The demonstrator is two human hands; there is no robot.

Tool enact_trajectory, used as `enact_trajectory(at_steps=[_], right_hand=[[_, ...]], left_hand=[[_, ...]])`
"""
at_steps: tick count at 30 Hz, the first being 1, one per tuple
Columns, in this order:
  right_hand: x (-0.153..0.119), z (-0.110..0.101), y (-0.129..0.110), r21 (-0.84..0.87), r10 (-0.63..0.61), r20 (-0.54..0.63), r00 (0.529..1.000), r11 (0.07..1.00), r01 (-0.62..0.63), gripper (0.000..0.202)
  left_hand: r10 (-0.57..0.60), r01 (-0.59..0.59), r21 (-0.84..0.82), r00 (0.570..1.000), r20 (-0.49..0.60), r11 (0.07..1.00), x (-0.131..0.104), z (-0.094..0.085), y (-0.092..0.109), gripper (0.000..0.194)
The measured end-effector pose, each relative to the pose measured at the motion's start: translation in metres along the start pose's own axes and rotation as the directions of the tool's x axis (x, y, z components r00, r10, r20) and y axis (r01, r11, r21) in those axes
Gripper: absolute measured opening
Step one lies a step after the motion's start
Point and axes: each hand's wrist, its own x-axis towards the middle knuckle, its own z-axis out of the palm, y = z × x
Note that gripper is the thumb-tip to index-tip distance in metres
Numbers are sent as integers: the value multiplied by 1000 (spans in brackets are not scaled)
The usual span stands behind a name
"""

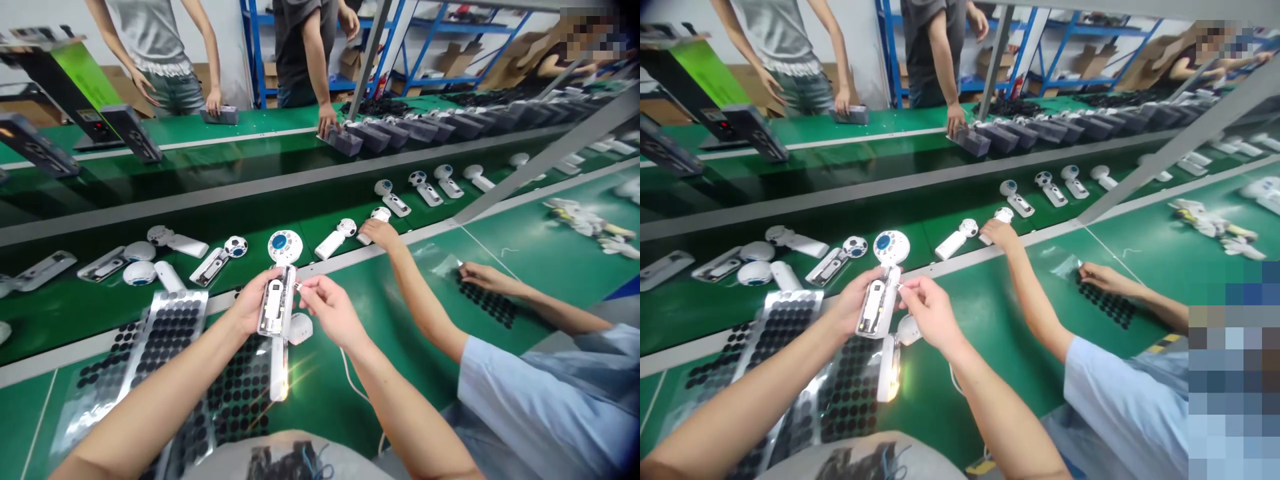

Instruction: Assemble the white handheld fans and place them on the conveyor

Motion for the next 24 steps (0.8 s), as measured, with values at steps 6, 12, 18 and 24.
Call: enact_trajectory(at_steps=[6,12,18,24], right_hand=[[-16,6,-13,-44,-18,51,999,999,20,14],[-25,7,-17,-108,-9,59,998,994,15,13],[-32,5,-13,-259,1,94,996,966,23,15],[-31,9,-8,-260,-35,25,999,965,40,12]], left_hand=[[39,-39,20,999,-29,999,-19,6,-3,21],[5,-5,9,999,32,1000,-25,6,-7,19],[154,-137,300,987,-34,944,-31,10,-7,17],[217,-187,360,975,-47,914,-30,9,-11,23]])
